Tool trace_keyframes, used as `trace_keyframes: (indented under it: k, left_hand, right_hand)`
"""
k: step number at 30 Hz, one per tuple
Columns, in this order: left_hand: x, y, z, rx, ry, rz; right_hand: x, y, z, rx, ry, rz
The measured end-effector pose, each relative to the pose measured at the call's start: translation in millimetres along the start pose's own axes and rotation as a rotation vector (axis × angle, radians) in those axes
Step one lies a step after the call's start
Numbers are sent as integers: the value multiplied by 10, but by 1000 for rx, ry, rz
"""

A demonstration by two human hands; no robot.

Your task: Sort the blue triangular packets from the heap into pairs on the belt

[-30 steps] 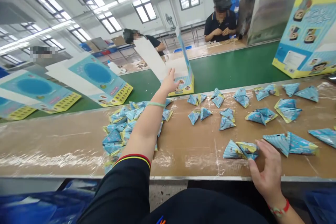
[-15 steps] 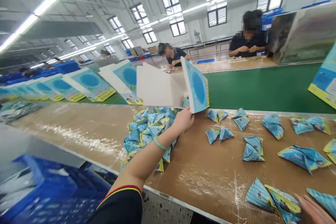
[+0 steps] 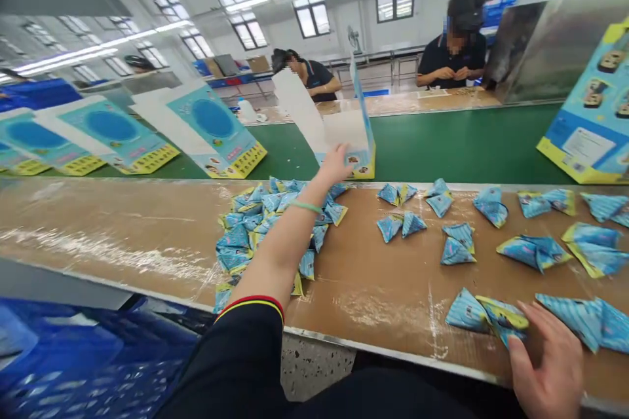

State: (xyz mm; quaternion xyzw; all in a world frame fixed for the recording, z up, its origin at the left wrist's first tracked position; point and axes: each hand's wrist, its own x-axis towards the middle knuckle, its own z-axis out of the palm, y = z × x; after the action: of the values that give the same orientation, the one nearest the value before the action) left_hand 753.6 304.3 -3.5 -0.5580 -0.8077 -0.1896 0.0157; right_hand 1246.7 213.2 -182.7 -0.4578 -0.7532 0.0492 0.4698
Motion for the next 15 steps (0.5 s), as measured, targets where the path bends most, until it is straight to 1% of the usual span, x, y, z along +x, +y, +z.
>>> trace_keyframes:
  k: [2,4,7,8,9,12,13,15]
  left_hand:
    - [174,-18,-66,-20,-27,-2]
    - [245,-60,-115,-20,-3,2]
    - [190,-197,-145,67,126,-37]
    - [151,-260,-143,128,119,-61]
    - [112,-328,-137,196,65,-87]
    - [35,-530,-100,346,-198,-139]
    - [27,-585,-82,366,-253,-151]
    - [25,-662,-36,382,-298,-168]
  right_hand:
    - [51,-165,-53,11,-5,-53]
    - [73,-247,-75,42,10,-98]
    - [62,-273,-76,62,31,-95]
    - [55,-275,-75,60,34,-83]
    - [49,-277,-75,58,33,-69]
    - [39,-293,-80,62,26,-27]
    - [37,-298,-82,67,27,-18]
    - [35,-303,-84,77,40,-7]
